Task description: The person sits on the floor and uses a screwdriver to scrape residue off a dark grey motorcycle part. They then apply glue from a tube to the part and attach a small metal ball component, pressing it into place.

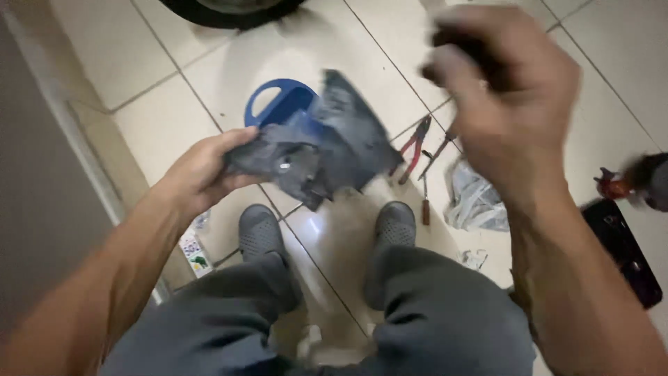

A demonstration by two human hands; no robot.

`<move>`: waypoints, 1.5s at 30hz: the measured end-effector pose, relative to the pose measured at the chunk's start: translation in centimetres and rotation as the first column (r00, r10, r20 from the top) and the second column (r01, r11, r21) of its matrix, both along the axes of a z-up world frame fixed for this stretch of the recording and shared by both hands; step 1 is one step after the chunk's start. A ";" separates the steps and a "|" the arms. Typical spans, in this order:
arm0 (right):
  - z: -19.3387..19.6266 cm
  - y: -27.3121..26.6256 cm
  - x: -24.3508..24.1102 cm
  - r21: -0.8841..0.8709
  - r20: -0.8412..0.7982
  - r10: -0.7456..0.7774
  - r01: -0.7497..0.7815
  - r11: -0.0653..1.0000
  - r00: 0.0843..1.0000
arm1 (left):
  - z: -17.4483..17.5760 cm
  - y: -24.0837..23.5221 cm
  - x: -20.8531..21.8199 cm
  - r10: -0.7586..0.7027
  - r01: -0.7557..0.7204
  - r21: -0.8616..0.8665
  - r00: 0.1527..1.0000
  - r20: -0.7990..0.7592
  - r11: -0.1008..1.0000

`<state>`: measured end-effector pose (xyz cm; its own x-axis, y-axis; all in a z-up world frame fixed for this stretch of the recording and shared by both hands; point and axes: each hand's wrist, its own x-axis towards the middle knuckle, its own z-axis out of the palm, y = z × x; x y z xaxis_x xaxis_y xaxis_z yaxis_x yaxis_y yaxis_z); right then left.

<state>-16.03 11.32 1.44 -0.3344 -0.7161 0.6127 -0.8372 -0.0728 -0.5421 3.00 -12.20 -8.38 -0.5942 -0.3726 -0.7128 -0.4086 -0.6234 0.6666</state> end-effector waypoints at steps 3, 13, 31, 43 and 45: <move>-5.7 1.6 -2.4 0.150 0.440 -0.346 0.312 0.938 0.828 | -4.1 -1.5 1.4 0.151 -0.151 -0.006 0.988 0.043 0.989; -33.7 7.7 -1.6 0.871 0.261 -0.759 0.194 0.452 0.596 | -10.8 -2.2 3.9 0.527 -0.532 0.017 0.842 0.112 0.846; -39.5 10.6 -0.4 0.515 0.130 -0.674 0.531 0.673 0.727 | -11.4 -0.3 -1.2 0.204 -0.192 -0.125 0.974 0.096 0.973; -39.1 18.7 1.5 0.743 0.094 -0.870 0.547 0.386 0.484 | -8.9 2.7 -6.4 0.101 -0.046 -0.193 0.953 0.285 0.980; -40.5 17.3 0.5 0.759 0.029 -0.872 0.556 0.338 0.489 | -12.0 1.6 -4.9 0.047 -0.020 -0.196 0.990 0.135 0.980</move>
